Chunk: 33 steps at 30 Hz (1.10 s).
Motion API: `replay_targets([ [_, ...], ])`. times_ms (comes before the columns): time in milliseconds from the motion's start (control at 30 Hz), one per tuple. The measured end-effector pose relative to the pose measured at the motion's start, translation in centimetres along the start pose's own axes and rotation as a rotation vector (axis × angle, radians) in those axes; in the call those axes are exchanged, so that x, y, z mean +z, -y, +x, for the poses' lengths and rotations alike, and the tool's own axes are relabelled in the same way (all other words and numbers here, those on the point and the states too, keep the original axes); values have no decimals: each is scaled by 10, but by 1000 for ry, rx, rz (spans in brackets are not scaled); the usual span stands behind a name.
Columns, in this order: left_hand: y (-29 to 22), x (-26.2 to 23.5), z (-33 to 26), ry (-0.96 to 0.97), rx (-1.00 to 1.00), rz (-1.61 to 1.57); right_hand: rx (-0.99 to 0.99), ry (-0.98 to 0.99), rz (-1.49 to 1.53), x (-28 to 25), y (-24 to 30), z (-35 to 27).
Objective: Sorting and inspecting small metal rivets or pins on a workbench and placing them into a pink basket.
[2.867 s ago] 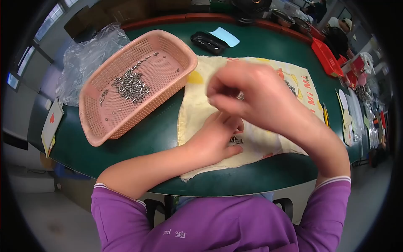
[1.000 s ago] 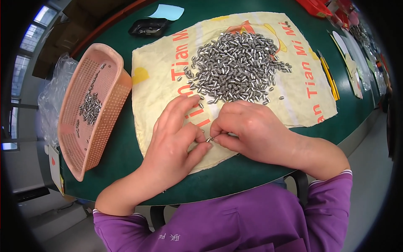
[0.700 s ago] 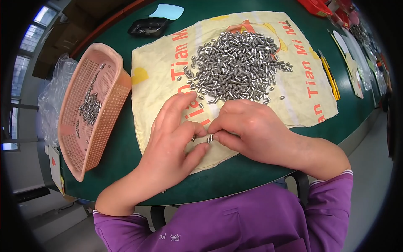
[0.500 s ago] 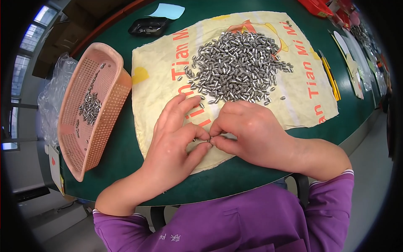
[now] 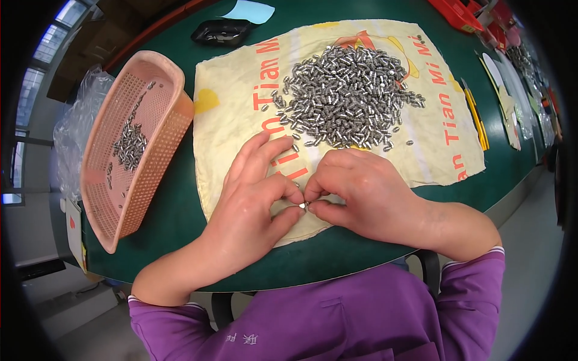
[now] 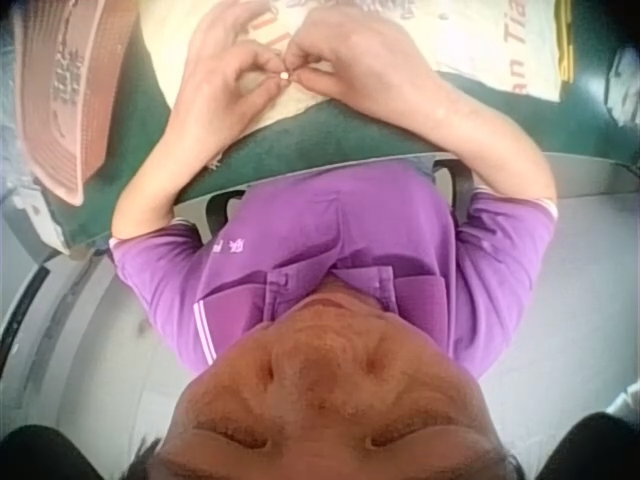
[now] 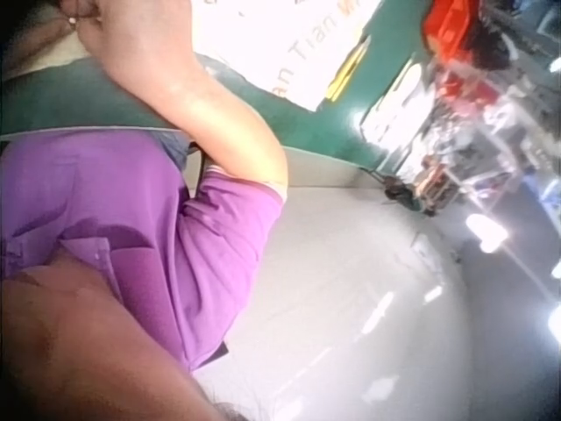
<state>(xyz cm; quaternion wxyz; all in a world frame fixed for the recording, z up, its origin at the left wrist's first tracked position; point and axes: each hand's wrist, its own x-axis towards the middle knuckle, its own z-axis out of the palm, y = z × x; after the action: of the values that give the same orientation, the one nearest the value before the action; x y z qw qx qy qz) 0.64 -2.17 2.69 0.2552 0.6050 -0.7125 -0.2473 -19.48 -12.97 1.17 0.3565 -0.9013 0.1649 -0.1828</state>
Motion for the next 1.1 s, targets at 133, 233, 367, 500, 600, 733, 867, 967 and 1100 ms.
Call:
replay_targets([
  [133,0,0,1,4,1,1,-9,4,-13,-1,0,0],
  [233,-1,0,1,10,-1,-5,-22,-2,-27,0,-1,-1],
  [367,-2,-1,0,12,-2,-4,-41,-1,-46,0,0,-1],
  [500,-3,-3,1,19,-10,-14,-43,15,-42,-2,0,-1],
  [600,-3,-3,1,25,-14,0,-34,26,-33,-3,0,0],
  [733,-5,-4,0,26,-22,4,-25,54,-34,-6,2,0],
  [867,-5,-7,-1,32,-18,18,-29,63,-25,-6,3,0],
  [967,-5,-10,-2,34,-17,36,-56,54,-11,-3,2,0],
  [1100,-5,-11,-4,20,-20,68,-104,29,-18,6,1,1],
])
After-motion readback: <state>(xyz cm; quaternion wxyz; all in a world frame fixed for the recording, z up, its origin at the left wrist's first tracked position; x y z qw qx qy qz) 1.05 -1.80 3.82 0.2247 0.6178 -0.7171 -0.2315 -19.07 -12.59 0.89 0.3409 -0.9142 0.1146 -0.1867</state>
